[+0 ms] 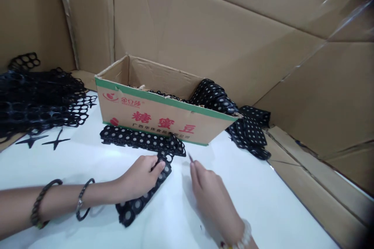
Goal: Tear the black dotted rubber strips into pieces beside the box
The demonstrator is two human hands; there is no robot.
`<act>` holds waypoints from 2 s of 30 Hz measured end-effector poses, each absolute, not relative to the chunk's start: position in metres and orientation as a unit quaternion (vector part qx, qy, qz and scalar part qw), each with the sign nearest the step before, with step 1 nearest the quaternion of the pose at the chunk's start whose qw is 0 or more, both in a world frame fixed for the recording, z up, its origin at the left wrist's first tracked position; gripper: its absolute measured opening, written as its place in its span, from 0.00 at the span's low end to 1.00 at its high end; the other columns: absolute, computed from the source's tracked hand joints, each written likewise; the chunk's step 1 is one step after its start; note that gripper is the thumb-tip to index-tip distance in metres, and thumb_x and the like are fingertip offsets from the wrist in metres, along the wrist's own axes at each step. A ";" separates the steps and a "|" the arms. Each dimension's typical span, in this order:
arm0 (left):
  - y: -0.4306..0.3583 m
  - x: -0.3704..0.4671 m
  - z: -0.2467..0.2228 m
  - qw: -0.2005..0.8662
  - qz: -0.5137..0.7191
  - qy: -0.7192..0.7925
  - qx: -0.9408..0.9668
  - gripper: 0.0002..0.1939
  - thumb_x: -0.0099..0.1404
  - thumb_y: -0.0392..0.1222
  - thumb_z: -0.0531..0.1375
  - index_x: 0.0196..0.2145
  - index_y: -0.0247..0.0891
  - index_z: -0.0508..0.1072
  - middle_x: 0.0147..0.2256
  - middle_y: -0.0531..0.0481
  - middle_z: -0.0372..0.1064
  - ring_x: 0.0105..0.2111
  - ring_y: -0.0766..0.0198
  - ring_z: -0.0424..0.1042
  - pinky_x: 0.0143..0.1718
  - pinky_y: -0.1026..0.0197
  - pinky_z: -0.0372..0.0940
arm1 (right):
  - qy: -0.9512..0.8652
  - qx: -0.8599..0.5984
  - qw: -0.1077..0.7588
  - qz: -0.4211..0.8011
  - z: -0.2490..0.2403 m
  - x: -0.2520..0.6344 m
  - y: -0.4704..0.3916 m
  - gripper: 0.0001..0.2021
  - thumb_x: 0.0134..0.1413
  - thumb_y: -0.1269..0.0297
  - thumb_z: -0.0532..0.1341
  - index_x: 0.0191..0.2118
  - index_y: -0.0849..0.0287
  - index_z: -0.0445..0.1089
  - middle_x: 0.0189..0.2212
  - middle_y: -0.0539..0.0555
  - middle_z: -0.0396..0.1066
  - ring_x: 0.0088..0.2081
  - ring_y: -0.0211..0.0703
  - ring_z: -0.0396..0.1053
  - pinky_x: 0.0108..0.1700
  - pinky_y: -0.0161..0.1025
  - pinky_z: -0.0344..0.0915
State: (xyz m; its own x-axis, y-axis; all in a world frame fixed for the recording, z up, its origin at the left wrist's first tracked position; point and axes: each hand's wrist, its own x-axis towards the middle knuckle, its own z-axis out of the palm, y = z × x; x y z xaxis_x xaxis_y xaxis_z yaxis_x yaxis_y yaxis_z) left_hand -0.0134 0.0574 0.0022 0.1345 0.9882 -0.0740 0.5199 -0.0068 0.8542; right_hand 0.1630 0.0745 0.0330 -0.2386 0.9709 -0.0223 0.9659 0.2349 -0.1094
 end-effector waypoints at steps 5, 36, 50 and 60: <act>0.062 -0.015 0.009 0.464 0.326 0.543 0.619 0.17 0.57 0.54 0.49 0.21 0.37 0.57 0.20 0.57 0.54 0.23 0.69 0.55 0.23 0.67 0.51 | -0.842 -0.516 0.037 0.150 0.027 0.154 0.060 0.17 0.59 0.59 0.38 0.27 0.57 0.57 0.19 0.49 0.63 0.21 0.37 0.62 0.24 0.33 0.47; 0.060 -0.016 0.005 0.468 0.270 0.561 0.627 0.12 0.54 0.47 0.51 0.20 0.36 0.59 0.19 0.56 0.58 0.19 0.68 0.59 0.18 0.68 0.51 | -0.843 -0.492 0.002 0.215 0.032 0.157 0.059 0.18 0.60 0.57 0.36 0.25 0.57 0.53 0.17 0.48 0.57 0.22 0.36 0.57 0.25 0.33 0.46; 0.057 -0.017 0.012 0.476 0.244 0.523 0.664 0.16 0.57 0.46 0.48 0.19 0.36 0.64 0.19 0.52 0.67 0.18 0.67 0.65 0.21 0.67 0.58 | -0.864 -0.486 -0.088 0.099 0.027 0.148 0.055 0.12 0.57 0.69 0.41 0.29 0.58 0.59 0.20 0.51 0.64 0.22 0.39 0.62 0.23 0.35 0.43; 0.059 -0.017 0.009 0.453 0.273 0.505 0.682 0.17 0.60 0.45 0.47 0.20 0.35 0.63 0.20 0.52 0.67 0.17 0.67 0.68 0.20 0.69 0.60 | -0.838 -0.535 -0.107 0.025 0.017 0.124 0.055 0.11 0.49 0.81 0.45 0.34 0.62 0.58 0.20 0.54 0.66 0.24 0.41 0.67 0.23 0.34 0.47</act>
